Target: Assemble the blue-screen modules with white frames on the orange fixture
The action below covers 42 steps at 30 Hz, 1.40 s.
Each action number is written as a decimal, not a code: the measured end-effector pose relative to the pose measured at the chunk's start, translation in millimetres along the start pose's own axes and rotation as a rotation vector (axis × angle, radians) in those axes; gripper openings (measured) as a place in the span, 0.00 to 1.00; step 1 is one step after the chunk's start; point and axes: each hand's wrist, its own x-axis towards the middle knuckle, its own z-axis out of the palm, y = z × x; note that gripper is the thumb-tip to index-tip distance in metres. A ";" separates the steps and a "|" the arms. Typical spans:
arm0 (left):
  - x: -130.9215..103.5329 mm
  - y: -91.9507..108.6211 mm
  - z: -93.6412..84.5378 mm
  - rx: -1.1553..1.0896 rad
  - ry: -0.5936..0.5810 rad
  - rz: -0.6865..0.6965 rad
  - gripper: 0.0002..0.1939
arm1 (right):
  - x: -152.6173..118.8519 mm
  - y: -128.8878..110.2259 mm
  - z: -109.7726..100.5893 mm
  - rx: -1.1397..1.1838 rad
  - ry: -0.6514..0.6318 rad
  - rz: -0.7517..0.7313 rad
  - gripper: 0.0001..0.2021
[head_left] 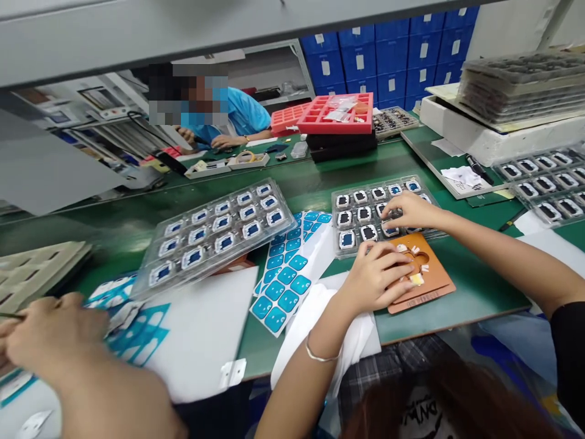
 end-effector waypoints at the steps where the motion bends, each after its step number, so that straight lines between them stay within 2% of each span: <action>1: 0.2 0.4 1.1 -0.008 0.000 0.000 0.15 | 5.8 -11.6 -2.7 -0.025 0.005 -0.022 0.09; 3: 0.7 0.9 3.6 -0.036 -0.001 0.007 0.15 | 19.5 -41.3 -4.8 -0.053 -0.022 -0.133 0.08; 4: 0.8 1.0 4.9 -0.051 0.000 0.012 0.16 | 27.3 -58.7 -3.5 -0.057 -0.076 -0.217 0.07; 8: -0.9 1.3 9.4 -0.104 -0.001 0.001 0.18 | 60.3 -129.1 21.4 -0.088 -0.456 -0.430 0.10; 10: -2.5 1.8 11.0 -0.134 0.000 -0.037 0.19 | 75.2 -154.0 41.4 -0.106 -0.584 -0.442 0.16; 13: -4.4 3.1 12.1 -0.203 -0.029 -0.143 0.18 | 92.5 -170.6 68.8 -0.093 -0.632 -0.419 0.21; 16: -4.9 4.8 11.4 -0.269 -0.082 -0.247 0.18 | 103.1 -170.4 87.1 -0.042 -0.648 -0.396 0.22; 20: -4.5 6.5 9.7 -0.344 -0.093 -0.266 0.15 | 111.2 -165.1 100.8 0.043 -0.672 -0.366 0.19; 25: -5.9 5.3 11.6 -0.354 -0.082 -0.264 0.15 | 115.0 -159.3 110.1 0.155 -0.657 -0.338 0.18; 29: -6.0 4.1 11.7 -0.315 -0.097 -0.241 0.15 | 111.8 -157.6 108.2 0.258 -0.656 -0.367 0.15; 32: -4.6 4.1 8.2 -0.277 -0.104 -0.204 0.16 | 106.1 -158.9 93.5 0.333 -0.616 -0.394 0.15; 36: -2.6 3.5 3.4 -0.168 -0.069 -0.106 0.16 | 84.3 -144.2 53.3 0.437 -0.473 -0.416 0.15; 37: -2.1 3.1 2.8 -0.139 -0.054 -0.084 0.15 | 74.3 -134.8 41.5 0.466 -0.408 -0.432 0.14; 40: -0.7 2.0 1.7 -0.080 0.014 -0.025 0.13 | 32.5 -95.7 8.7 0.534 -0.057 -0.549 0.06; 42: 0.3 1.9 0.1 -0.055 0.094 0.011 0.09 | -1.3 -68.1 -8.0 0.488 0.151 -0.583 0.06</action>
